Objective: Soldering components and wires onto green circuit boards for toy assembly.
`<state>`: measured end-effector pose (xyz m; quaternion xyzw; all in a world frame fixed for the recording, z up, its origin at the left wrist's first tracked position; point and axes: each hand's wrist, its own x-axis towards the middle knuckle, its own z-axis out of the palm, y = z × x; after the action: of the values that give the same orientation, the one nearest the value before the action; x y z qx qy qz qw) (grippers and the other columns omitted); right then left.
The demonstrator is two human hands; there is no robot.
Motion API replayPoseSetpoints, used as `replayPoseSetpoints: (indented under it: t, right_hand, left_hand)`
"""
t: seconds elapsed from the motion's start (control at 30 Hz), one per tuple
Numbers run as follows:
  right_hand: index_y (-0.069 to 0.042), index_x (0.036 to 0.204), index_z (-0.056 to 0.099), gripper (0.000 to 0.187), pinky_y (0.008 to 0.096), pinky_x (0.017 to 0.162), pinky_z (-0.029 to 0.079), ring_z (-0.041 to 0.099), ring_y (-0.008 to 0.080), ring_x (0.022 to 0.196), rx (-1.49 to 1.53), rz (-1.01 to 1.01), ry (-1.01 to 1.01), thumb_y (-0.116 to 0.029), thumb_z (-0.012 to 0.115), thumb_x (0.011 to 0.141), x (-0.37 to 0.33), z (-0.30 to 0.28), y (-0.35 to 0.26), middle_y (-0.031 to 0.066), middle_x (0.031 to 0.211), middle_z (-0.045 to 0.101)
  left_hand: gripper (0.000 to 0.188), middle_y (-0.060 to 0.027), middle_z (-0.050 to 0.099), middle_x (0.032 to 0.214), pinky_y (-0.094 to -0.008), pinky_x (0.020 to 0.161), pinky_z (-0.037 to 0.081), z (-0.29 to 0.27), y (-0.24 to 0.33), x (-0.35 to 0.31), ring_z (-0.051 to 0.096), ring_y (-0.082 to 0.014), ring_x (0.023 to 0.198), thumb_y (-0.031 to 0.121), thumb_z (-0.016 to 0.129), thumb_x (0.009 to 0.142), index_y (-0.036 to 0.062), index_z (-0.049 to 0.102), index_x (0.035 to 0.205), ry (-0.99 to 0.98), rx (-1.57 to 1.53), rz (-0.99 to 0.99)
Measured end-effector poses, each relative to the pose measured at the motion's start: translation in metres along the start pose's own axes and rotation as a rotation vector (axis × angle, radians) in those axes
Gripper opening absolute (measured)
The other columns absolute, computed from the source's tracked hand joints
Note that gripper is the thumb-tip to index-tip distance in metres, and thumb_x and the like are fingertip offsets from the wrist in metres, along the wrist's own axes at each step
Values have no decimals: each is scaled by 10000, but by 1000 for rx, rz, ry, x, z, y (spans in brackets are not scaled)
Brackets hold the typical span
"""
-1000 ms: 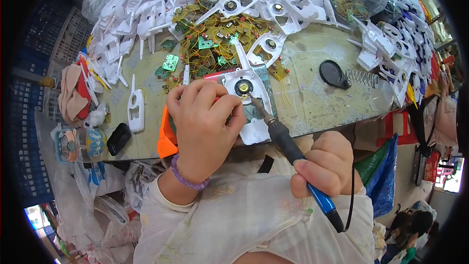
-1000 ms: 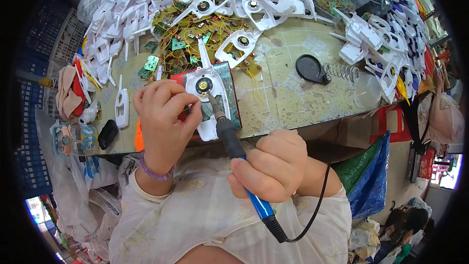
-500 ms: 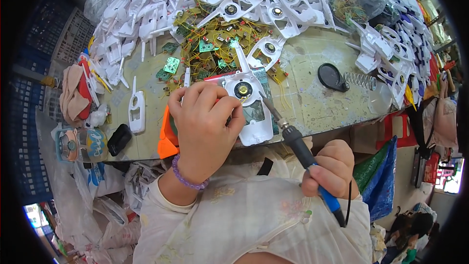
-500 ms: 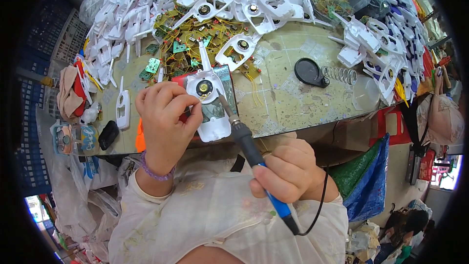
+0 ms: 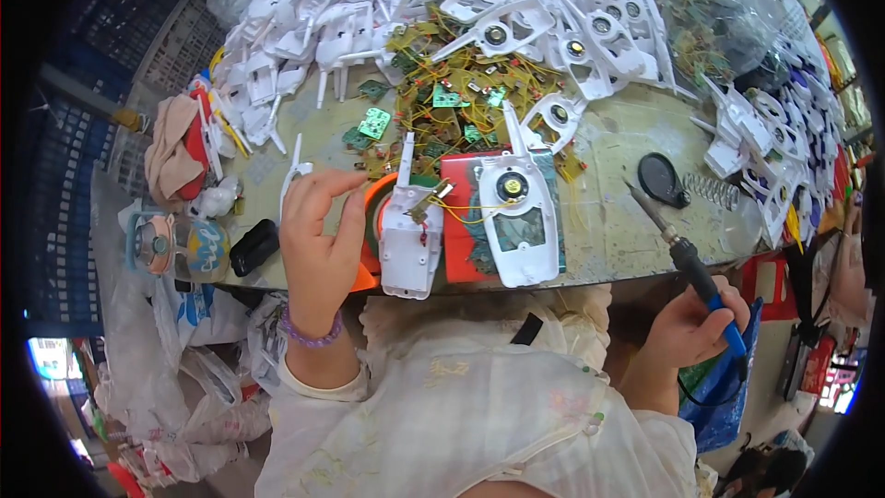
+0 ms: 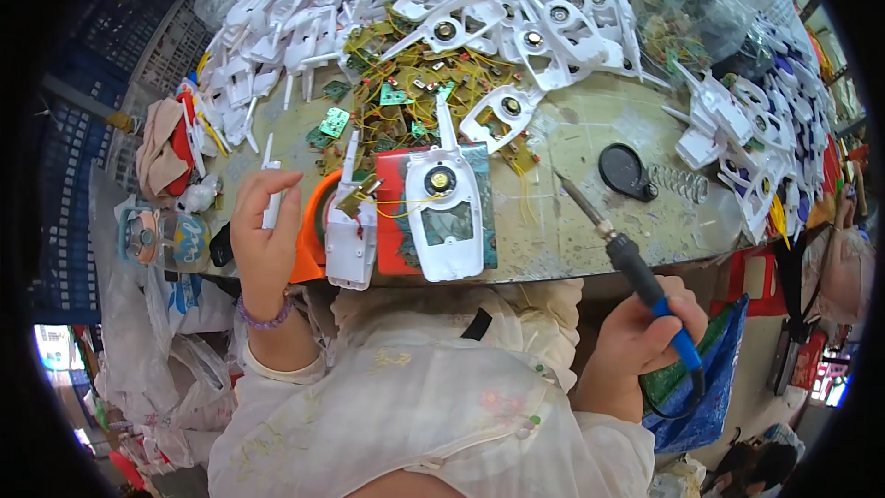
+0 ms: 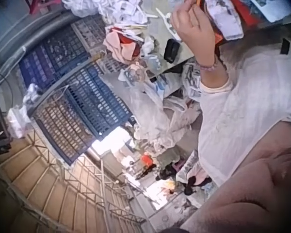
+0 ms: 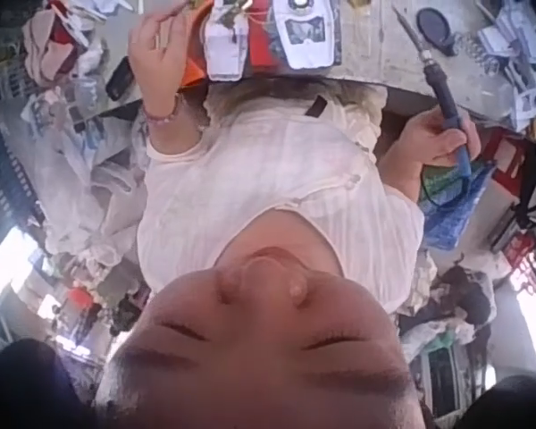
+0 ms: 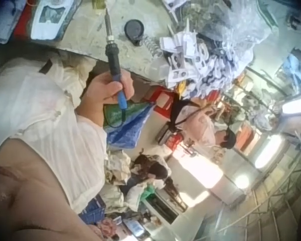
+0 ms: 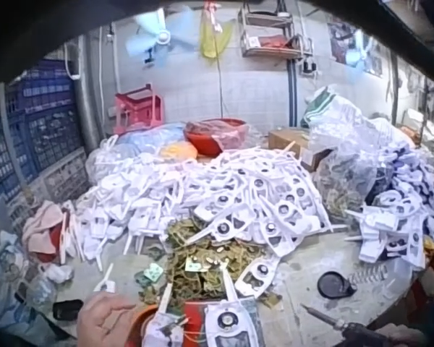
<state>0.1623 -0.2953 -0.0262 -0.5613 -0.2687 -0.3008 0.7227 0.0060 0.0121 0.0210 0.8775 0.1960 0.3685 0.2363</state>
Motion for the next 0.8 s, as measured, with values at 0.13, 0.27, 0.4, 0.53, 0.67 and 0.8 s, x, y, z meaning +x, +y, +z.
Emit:
replayPoseSetpoints:
  t: [0.13, 0.27, 0.4, 0.53, 0.67, 0.8]
  right_hand:
    - [-47, 1025, 467, 246, 252, 563, 343, 429, 150, 670, 70, 129, 65, -281, 497, 955, -7, -5, 8, 63, 769, 461]
    - [-45, 1032, 471, 255, 239, 565, 340, 426, 139, 672, 114, 150, 49, -284, 507, 951, -10, 6, 7, 60, 772, 460]
    - [-44, 1033, 476, 258, 242, 585, 353, 427, 136, 676, 143, 118, -16, -285, 516, 948, -11, 13, 0, 54, 775, 454]
    - [-44, 1039, 476, 256, 240, 601, 358, 425, 136, 674, 162, 134, -45, -278, 520, 946, -13, 13, -1, 51, 770, 452]
    - [-46, 1041, 477, 251, 235, 604, 356, 428, 137, 674, 158, 153, -79, -275, 520, 947, -16, 12, 0, 50, 765, 458]
    - [-45, 1039, 477, 256, 233, 587, 356, 431, 137, 672, 115, 151, -90, -285, 505, 954, -16, 11, 3, 58, 782, 479]
  left_hand:
    - [177, -112, 618, 943, -347, 797, 446, -4, -5, -14, 571, -271, 897, 30, 632, 762, 27, 650, 939, -175, -89, -55]
    - [243, -112, 617, 967, -358, 782, 435, 11, 9, -18, 561, -277, 909, 91, 695, 730, 43, 656, 965, -179, -194, -57]
    - [283, -70, 633, 937, -369, 792, 404, 21, 10, -17, 570, -261, 878, 116, 741, 707, 72, 665, 976, -114, -169, 48]
    - [231, 1, 639, 902, -383, 818, 389, 22, 15, -18, 581, -208, 851, 108, 741, 705, 109, 686, 930, -182, -115, 233]
    - [230, 16, 634, 905, -424, 870, 374, 17, 20, -22, 594, -182, 881, 101, 733, 702, 135, 691, 925, -303, -62, 298]
    - [254, 20, 637, 922, -441, 906, 366, 18, 19, -26, 597, -174, 905, 86, 720, 710, 132, 683, 956, -314, -89, 255]
